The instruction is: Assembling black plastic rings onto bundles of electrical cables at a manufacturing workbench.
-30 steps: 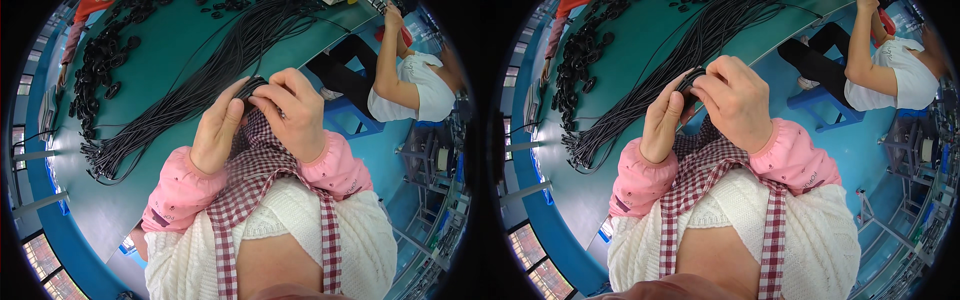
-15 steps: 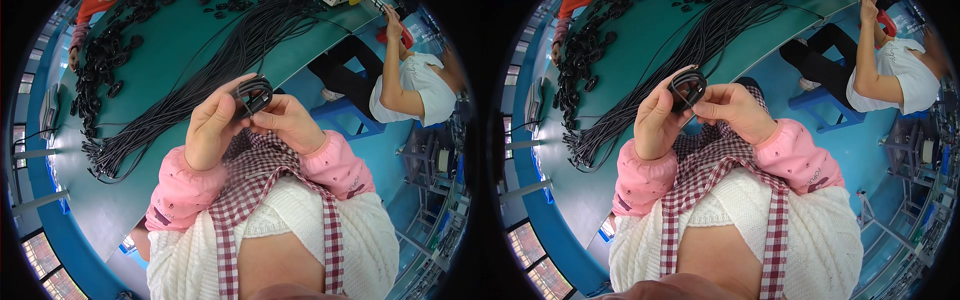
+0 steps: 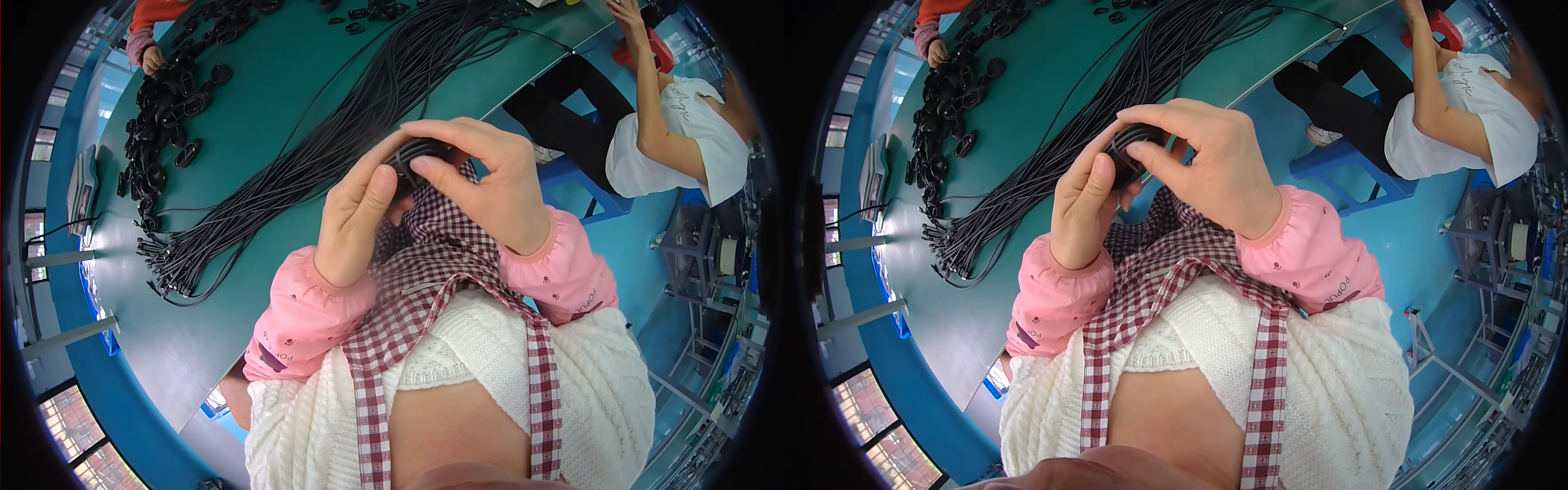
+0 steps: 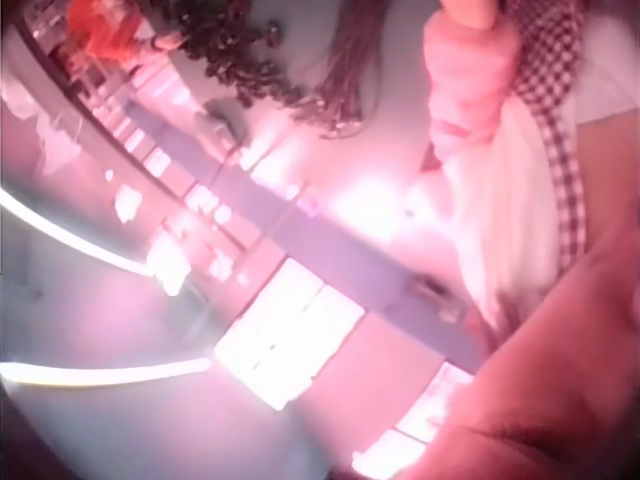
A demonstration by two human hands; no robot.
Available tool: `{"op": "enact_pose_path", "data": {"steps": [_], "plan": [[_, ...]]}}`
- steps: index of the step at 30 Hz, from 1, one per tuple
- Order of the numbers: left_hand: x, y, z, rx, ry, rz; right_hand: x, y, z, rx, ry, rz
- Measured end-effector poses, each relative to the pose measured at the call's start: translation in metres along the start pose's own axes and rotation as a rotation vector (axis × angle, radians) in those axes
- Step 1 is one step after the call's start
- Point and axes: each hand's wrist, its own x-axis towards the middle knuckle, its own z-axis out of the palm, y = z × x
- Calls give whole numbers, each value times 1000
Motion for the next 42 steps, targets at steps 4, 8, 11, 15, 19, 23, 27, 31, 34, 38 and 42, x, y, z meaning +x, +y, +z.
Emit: {"op": "enact_pose_path", "data": {"steps": [4,8,11,15,19,23,27,31,34,38,42], "plan": [[0,8,-3,-96,-62,-1,-1,10,-6,262,-49,210],[0,11,-5,-47,-77,2,1,11,-11,496,-121,316],[1,7,-9,-53,-79,60,5,7,-19,624,-182,358],[5,2,-12,-201,-119,43,4,8,-18,615,-182,358],[5,-9,-18,-162,-60,41,5,7,-15,578,-160,361],[6,6,-9,-149,8,68,4,15,-12,488,-119,358],[3,0,-19,5,6,78,5,14,-10,507,-120,379],[6,-4,-25,1,0,141,6,11,-8,482,-158,380],[14,-5,-31,-170,-155,68,7,9,-8,455,-181,390],[23,-15,-52,105,-291,260,10,8,-7,413,-194,388],[8,-15,-49,123,-152,122,11,14,-8,357,-155,394]]}}
